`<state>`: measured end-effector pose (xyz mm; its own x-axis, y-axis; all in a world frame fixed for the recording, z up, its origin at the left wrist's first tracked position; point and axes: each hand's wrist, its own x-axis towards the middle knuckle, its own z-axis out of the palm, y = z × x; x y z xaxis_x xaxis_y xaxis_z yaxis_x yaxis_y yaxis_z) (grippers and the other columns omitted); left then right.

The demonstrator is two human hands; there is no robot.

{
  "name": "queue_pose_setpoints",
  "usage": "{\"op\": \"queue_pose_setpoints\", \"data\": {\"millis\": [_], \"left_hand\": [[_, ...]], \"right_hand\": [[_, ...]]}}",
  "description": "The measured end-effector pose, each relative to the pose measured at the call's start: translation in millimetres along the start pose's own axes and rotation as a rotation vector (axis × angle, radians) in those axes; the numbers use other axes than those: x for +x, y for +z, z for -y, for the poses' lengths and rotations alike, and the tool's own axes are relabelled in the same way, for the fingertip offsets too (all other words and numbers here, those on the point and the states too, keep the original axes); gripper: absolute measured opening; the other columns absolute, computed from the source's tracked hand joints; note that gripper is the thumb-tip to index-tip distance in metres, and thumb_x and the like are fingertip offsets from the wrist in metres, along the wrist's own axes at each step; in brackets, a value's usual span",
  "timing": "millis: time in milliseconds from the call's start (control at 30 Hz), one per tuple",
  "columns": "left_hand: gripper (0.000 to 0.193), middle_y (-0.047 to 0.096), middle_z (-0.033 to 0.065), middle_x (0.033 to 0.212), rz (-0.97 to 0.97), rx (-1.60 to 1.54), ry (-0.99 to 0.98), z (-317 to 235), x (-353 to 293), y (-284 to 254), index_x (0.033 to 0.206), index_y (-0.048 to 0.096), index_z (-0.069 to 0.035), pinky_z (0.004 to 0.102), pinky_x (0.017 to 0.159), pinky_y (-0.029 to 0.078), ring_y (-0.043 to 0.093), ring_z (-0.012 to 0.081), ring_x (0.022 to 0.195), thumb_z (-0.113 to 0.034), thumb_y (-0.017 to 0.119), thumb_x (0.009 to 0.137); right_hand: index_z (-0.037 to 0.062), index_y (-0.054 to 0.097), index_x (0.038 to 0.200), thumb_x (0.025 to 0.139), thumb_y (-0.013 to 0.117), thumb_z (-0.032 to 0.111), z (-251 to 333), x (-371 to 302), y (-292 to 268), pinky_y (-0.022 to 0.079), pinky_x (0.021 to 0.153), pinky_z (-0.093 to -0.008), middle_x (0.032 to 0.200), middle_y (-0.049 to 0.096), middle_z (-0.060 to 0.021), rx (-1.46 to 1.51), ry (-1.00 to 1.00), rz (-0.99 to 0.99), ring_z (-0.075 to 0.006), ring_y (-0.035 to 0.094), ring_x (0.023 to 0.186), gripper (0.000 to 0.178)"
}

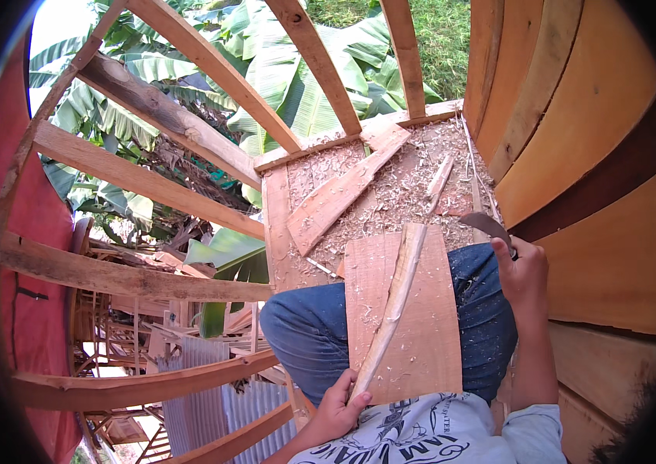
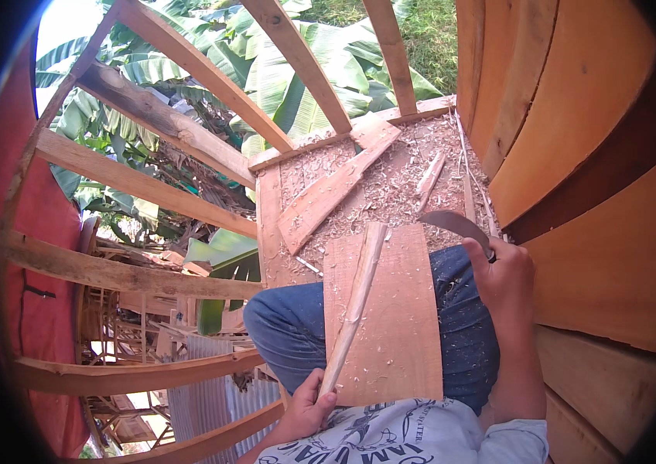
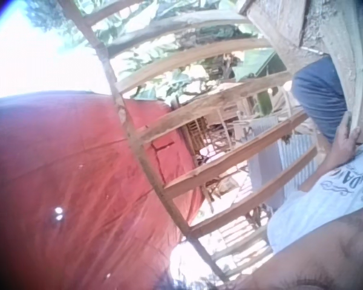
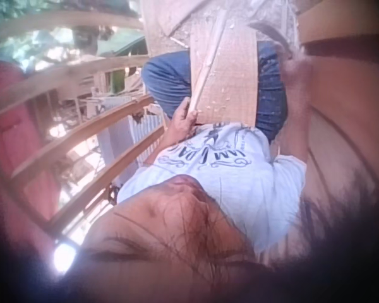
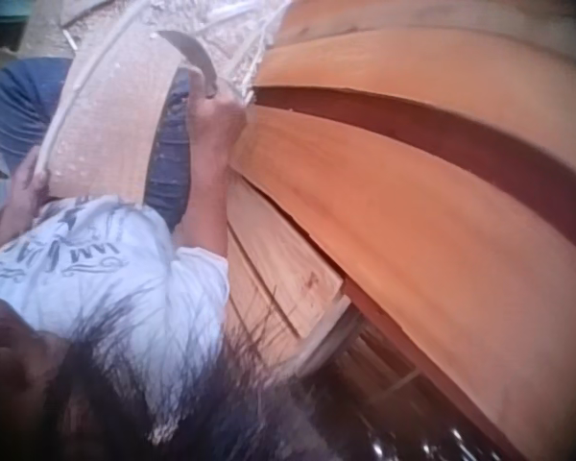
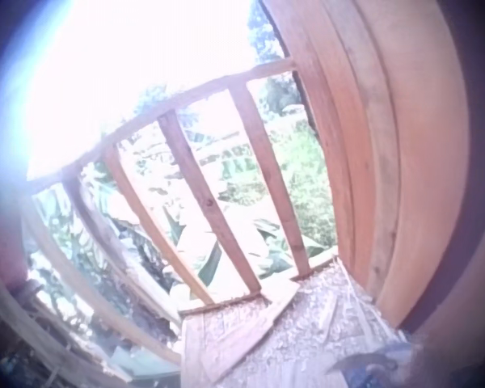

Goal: The person sits cross-legged on a wooden platform and uses a curved knife to shave and shape a long, thin piece of wood. They hold the wood with their left hand and repeatedly scrape the surface with the knife in their right hand, producing wood shavings that accumulate on the platform.

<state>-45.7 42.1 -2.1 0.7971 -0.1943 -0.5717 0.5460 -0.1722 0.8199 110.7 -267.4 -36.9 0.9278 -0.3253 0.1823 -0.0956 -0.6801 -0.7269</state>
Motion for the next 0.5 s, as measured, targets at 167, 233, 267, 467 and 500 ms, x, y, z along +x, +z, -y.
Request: {"op": "queue_pose_setpoints", "data": {"millis": [167,233,267,467,500], "left_hand": [[0.023,0.043,-0.0045,0.061,0.003,-0.11,-0.045,1.8,9.2,6.7,0.104,0.044,-0.004,0.0202,0.04,0.034,0.042,0.0039,0.043,-0.025,0.053,0.097],[0.024,0.045,-0.003,0.062,0.003,-0.106,-0.024,0.9,8.9,10.4,0.106,0.045,-0.003,0.0197,0.041,0.035,0.044,0.0033,0.045,-0.024,0.053,0.097],[0.025,0.047,-0.0018,0.064,-0.027,-0.056,-0.029,-0.5,7.4,9.2,0.106,0.045,-0.003,0.0198,0.042,0.036,0.045,0.0033,0.046,-0.024,0.054,0.097],[0.028,0.056,0.0059,0.07,-0.167,0.181,0.009,-6.1,7.1,7.4,0.106,0.047,0.0,0.0247,0.052,0.041,0.051,0.0072,0.058,-0.024,0.057,0.095],[0.028,0.056,0.0064,0.07,-0.186,0.209,0.039,-4.1,6.7,7.3,0.106,0.047,0.0,0.0259,0.054,0.042,0.052,0.0081,0.061,-0.023,0.058,0.094]], "right_hand": [[0.0069,0.053,0.056,0.08,0.065,0.057,36.4,-62.1,19.1,0.044,0.043,-0.0375,0.052,0.054,-0.011,-0.012,-0.379,0.278,-0.0296,0.059,0.049,0.057],[0.0078,0.053,0.055,0.079,0.065,0.059,43.5,-75.6,33.1,0.043,0.042,-0.0369,0.051,0.054,-0.0101,0.032,-0.438,0.311,-0.0282,0.058,0.047,0.057],[0.0082,0.053,0.055,0.078,0.064,0.06,44.0,-80.3,38.6,0.043,0.041,-0.0366,0.051,0.054,-0.0096,0.058,-0.465,0.327,-0.0275,0.058,0.046,0.058],[0.0081,0.053,0.054,0.078,0.066,0.057,37.3,-78.1,42.5,0.043,0.041,-0.0347,0.05,0.054,-0.0094,-0.03,-0.361,0.342,-0.0265,0.058,0.044,0.056],[0.0081,0.053,0.053,0.078,0.067,0.057,41.5,-81.8,42.2,0.043,0.041,-0.0347,0.05,0.054,-0.0094,-0.013,-0.384,0.336,-0.0265,0.058,0.045,0.056]]}}
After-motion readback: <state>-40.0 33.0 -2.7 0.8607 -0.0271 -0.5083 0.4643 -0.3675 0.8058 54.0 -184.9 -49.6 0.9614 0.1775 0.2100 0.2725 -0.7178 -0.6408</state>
